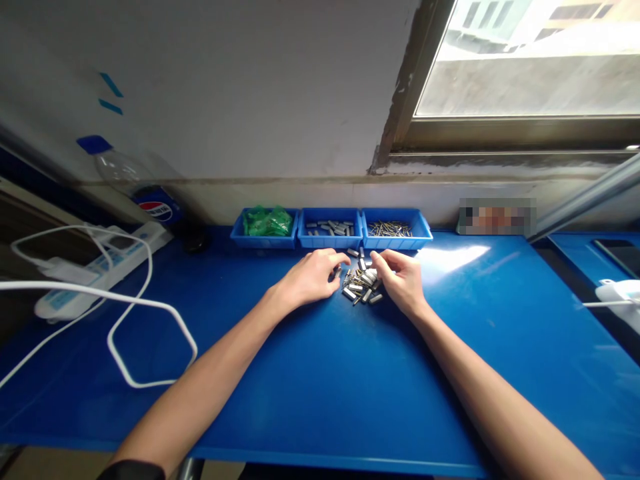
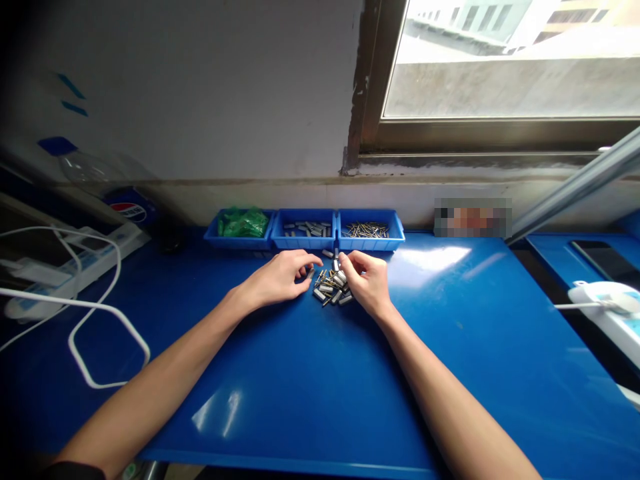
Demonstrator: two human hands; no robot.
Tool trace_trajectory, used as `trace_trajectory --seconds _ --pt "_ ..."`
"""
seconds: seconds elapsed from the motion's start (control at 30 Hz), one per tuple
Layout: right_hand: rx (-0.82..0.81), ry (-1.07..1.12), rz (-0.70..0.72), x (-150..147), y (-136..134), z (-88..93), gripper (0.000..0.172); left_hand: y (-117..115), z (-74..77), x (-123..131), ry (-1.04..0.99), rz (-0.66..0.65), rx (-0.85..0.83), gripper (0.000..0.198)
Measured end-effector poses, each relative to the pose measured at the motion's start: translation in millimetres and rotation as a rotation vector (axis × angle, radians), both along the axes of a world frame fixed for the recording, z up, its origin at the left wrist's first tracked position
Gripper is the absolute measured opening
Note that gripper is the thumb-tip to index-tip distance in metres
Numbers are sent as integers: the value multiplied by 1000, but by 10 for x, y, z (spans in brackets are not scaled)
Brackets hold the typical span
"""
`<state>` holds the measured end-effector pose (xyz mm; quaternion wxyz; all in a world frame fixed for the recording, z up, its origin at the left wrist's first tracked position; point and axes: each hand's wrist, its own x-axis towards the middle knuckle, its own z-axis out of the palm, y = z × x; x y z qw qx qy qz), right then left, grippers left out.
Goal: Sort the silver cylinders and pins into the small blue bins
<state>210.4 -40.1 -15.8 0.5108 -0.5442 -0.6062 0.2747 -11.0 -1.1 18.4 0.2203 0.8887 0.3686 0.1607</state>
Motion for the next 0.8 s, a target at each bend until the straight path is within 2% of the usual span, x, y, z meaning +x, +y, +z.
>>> trace_trajectory --seconds 0.17,0.3,0.43,0.6,0.7,0.8 --pt "6 15 5 2 -3 -4 39 9 -113 5 -86 73 39 45" --pt "-1 42 19 1 -9 -13 29 39 -148 28 -321 92 8 45" --pt "-42 58 114 -7 -31 9 26 18 -66 52 -577 48 -130 40" --pt "-104 155 182 -56 -64 76 28 -51 -9 84 -694 57 -382 37" --pt "-140 204 156 -75 -72 110 30 -7 -38 99 -760 122 -419 27" --pt "-105 150 64 -39 -59 113 27 120 -47 88 -813 271 -320 18"
